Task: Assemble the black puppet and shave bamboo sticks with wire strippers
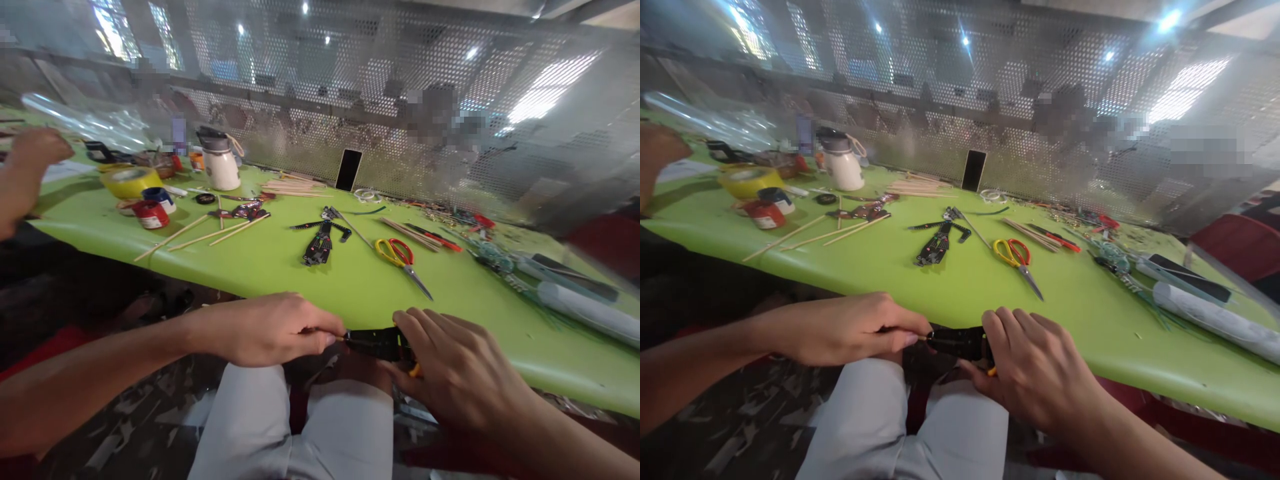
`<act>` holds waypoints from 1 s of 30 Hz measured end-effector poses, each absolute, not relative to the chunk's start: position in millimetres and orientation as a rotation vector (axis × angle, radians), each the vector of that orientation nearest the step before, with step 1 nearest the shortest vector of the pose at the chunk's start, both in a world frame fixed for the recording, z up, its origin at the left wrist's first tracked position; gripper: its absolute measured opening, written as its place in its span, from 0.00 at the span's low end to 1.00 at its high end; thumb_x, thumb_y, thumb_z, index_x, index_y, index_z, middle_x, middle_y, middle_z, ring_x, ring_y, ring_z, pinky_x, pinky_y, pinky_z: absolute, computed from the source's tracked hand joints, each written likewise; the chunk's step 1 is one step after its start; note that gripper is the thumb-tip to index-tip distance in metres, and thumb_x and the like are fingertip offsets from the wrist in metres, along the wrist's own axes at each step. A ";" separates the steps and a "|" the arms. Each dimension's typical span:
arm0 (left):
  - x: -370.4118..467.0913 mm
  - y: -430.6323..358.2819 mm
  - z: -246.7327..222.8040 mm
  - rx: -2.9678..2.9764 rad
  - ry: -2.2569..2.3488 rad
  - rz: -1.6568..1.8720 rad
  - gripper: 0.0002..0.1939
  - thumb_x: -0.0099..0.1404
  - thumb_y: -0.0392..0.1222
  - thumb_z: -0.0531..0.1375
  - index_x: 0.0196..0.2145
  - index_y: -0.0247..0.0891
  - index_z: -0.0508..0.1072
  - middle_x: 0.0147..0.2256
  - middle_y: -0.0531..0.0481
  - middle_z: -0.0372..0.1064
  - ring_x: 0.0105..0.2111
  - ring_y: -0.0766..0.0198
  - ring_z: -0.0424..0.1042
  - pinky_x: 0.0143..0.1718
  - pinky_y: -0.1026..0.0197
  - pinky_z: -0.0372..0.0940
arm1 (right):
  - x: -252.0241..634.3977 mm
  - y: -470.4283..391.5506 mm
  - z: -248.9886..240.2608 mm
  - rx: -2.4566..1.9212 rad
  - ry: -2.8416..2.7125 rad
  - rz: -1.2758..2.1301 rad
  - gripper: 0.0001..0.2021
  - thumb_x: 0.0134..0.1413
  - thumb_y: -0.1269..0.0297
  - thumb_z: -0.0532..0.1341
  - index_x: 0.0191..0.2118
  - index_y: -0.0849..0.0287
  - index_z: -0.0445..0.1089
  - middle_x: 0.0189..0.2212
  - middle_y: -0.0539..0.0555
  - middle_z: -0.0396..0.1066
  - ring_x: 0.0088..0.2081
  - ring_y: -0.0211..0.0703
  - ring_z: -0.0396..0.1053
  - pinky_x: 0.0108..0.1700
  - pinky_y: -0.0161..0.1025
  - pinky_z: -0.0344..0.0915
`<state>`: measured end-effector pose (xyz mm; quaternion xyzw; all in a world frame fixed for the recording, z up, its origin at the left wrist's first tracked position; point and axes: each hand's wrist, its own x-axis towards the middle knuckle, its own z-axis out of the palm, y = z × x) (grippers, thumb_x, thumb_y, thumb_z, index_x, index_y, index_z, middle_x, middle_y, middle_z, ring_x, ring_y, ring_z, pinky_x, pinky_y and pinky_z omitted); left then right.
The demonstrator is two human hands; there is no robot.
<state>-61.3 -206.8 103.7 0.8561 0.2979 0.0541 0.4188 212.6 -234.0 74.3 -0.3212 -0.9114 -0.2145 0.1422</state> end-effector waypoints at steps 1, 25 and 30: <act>-61.6 -207.0 104.0 2.141 0.751 0.138 0.13 0.71 0.37 0.51 0.43 0.37 0.75 0.37 0.52 0.75 0.31 0.67 0.69 0.31 0.68 0.57 | 212.1 -233.9 74.0 -0.925 -2.630 -0.616 0.16 0.69 0.52 0.48 0.36 0.59 0.61 0.24 0.52 0.65 0.24 0.44 0.65 0.27 0.42 0.55; -54.7 -229.7 52.6 3.133 0.967 0.567 0.15 0.75 0.37 0.49 0.31 0.34 0.69 0.24 0.51 0.66 0.24 0.64 0.65 0.23 0.61 0.50 | 215.4 -235.3 74.4 -1.390 -2.702 0.766 0.21 0.71 0.51 0.46 0.38 0.56 0.70 0.33 0.53 0.75 0.32 0.42 0.72 0.32 0.36 0.62; -51.2 -236.3 41.2 3.191 1.129 0.573 0.15 0.75 0.38 0.49 0.33 0.34 0.70 0.23 0.50 0.65 0.24 0.62 0.64 0.23 0.60 0.47 | 214.1 -229.3 74.6 -1.366 -2.709 1.000 0.24 0.71 0.50 0.44 0.33 0.57 0.70 0.28 0.51 0.73 0.29 0.41 0.71 0.30 0.36 0.61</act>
